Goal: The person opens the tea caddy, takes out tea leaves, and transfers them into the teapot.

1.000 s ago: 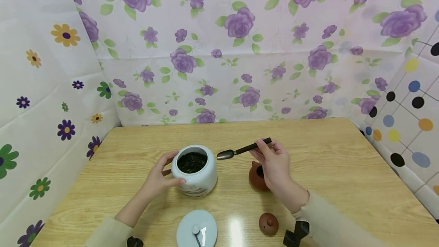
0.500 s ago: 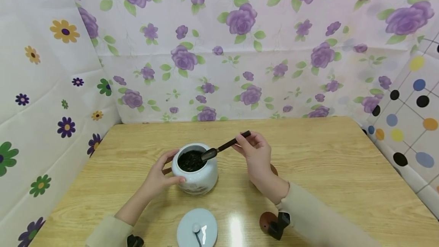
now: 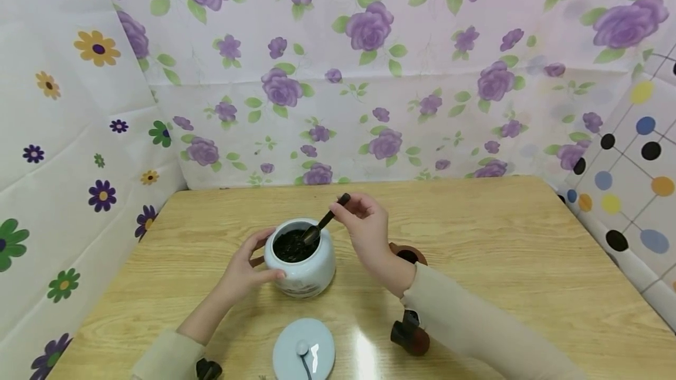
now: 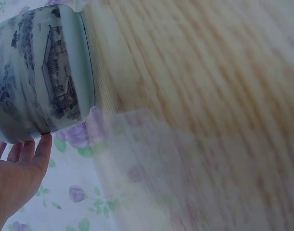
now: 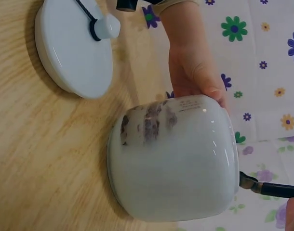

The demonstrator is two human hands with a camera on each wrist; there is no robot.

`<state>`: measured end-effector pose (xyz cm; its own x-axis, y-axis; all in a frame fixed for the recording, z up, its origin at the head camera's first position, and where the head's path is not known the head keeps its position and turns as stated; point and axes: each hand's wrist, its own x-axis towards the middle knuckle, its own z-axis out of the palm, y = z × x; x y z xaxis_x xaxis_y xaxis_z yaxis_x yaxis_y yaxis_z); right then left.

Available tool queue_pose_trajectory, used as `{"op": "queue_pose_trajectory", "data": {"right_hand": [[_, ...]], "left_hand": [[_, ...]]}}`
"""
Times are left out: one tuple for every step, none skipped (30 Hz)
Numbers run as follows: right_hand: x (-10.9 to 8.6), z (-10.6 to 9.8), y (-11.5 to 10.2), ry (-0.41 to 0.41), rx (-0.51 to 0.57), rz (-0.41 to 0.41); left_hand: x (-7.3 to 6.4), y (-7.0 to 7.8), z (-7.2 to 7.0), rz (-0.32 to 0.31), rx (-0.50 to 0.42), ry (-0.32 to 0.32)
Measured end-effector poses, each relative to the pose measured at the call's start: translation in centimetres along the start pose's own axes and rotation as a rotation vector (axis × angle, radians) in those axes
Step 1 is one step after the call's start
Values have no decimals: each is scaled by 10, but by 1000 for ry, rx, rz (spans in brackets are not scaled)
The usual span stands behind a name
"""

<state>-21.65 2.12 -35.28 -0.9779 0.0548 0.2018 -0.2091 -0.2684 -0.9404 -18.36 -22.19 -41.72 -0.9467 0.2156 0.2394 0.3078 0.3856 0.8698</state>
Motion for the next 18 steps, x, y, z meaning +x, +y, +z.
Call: {"op": "queue_pose_trajectory", "data": {"right_hand": [[1, 1, 0, -5, -36, -13], [1, 3, 1, -11, -75, -27], [2, 4, 1, -17, -112, -43], [2, 5, 1, -24, -148, -61], [1, 7, 0, -31, -179, -77], [1, 8, 0, -36, -204, -92], [1, 9, 0, -41, -226, -109], [1, 11, -1, -46, -240, -123], [1, 12, -1, -51, -253, -138], [1, 14, -1, -57, -266, -151], [0, 15, -1, -63, -277, -164], [0, 17, -1, -70, -288, -179], [-1, 19, -1, -76, -298, -195], [-1, 20, 0, -81, -310, -209], [-2, 22, 1, -84, -325, -223], [-3, 23, 2, -87, -335, -235], [-3, 24, 3, -91, -343, -249], [-4, 24, 4, -94, -353, -262]], "left_hand": [[0, 0, 0, -1, 0, -2], [0, 0, 0, -1, 1, -2], [0, 1, 0, -3, 2, -2], [0, 1, 0, -6, 3, -1], [0, 1, 0, -7, 5, 0], [0, 1, 0, -8, 7, 1], [0, 1, 0, -8, 10, 1], [0, 2, 0, -10, 11, 0], [0, 2, 0, -10, 11, -2], [1, 3, 0, -9, 12, -3], [1, 3, 0, -9, 12, -2], [1, 3, 0, -8, 13, -1], [1, 3, 0, -8, 13, 1], [1, 2, 0, -8, 14, 1], [1, 2, 0, -6, 13, 1], [1, 1, 0, -4, 12, 2], [2, 1, 0, -3, 10, 2], [2, 1, 0, -3, 9, -1]]}}
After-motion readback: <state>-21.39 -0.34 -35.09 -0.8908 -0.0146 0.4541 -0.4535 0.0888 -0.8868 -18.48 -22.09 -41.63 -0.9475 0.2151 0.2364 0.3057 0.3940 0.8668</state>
